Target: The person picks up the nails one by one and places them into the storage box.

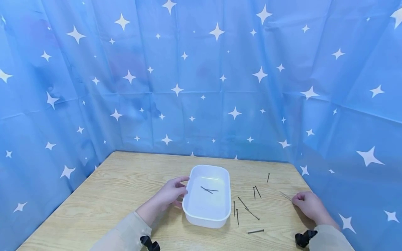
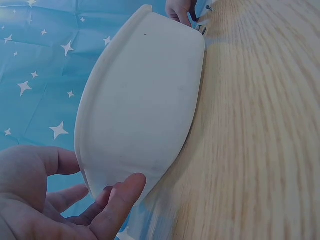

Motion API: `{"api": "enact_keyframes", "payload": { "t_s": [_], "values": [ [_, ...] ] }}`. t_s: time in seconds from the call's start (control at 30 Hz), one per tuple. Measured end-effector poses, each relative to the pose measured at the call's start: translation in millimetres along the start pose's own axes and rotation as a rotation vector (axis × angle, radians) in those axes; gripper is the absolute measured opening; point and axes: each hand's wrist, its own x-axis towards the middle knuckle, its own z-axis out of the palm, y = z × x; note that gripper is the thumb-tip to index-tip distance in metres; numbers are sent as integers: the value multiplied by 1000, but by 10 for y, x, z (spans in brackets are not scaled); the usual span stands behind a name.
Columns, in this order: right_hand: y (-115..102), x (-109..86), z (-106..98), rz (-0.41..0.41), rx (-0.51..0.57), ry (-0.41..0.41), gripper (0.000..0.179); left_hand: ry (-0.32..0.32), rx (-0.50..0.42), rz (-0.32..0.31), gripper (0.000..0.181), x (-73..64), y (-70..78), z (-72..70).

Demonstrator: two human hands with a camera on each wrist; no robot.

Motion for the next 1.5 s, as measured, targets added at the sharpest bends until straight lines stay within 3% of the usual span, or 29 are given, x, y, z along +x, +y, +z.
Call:
{"api": "enact_keyframes", "payload": {
  "t_s": [0.27, 0.7, 1.07, 1.5],
  "values": [
    [-63, 7, 2, 29, 42, 6, 30, 1, -2, 0, 67, -3, -21, 3],
    [-232, 8, -52, -5, 59, 16, 36, -9, -10, 2, 67, 11, -41, -10],
    [-482, 44, -41, -123, 50, 102, 29, -7, -7, 2, 68, 10, -32, -6],
    [-801, 123, -24, -212, 37, 115, 28, 5, -6, -5, 67, 20, -18, -9]
  ]
}}
